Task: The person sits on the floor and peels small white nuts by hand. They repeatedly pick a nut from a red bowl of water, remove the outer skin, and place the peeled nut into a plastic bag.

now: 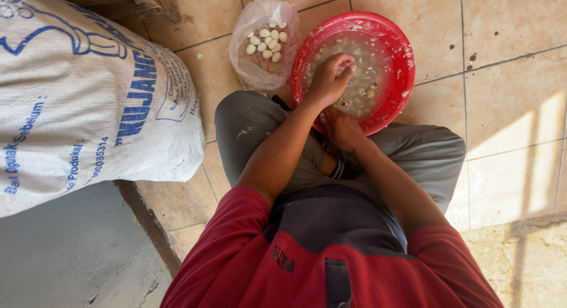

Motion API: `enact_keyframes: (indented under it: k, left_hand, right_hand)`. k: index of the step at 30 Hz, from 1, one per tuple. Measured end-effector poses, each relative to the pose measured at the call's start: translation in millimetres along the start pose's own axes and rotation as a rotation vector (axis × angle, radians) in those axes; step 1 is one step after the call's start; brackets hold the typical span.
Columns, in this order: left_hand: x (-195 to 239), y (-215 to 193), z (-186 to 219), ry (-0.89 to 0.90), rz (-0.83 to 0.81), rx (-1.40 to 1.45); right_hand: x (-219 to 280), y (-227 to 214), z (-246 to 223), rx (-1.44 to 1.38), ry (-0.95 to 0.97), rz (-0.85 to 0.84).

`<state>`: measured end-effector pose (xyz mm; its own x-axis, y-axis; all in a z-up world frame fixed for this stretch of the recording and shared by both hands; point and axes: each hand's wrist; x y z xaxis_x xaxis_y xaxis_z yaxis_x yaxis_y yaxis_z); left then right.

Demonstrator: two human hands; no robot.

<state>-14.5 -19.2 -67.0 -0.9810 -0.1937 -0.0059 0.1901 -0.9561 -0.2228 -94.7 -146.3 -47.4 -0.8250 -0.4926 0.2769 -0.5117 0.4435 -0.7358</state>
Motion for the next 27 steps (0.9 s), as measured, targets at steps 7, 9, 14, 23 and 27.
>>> enact_keyframes:
  k: [7, 9, 14, 23, 27]
  left_hand:
    - [-3, -6, 9, -0.027, -0.008, -0.005]
    - [-1, -4, 13, -0.019, -0.07, 0.032]
    - [13, 2, 35, -0.089, -0.303, 0.2]
    - [13, 2, 48, -0.097, -0.27, 0.626]
    - [15, -3, 53, -0.059, -0.268, 0.558]
  right_hand:
    - [-3, -33, 16, -0.099, -0.2, 0.198]
    - [-4, -53, 20, -0.602, 0.432, 0.278]
    - [-2, -88, 22, -1.221, 0.244, 0.536]
    - [10, -126, -15, -0.628, 0.058, 0.705]
    - [11, -143, -27, -0.186, -0.075, 0.738]
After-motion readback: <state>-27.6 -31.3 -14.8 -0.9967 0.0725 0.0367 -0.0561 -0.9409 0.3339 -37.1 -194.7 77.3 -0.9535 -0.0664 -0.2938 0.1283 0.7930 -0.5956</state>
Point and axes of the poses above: each hand's wrist, its own x-axis away from the middle knuckle, its own y-axis out of the palm, z = x × y, and after that the axes turned 9 degrees about z, right-handed
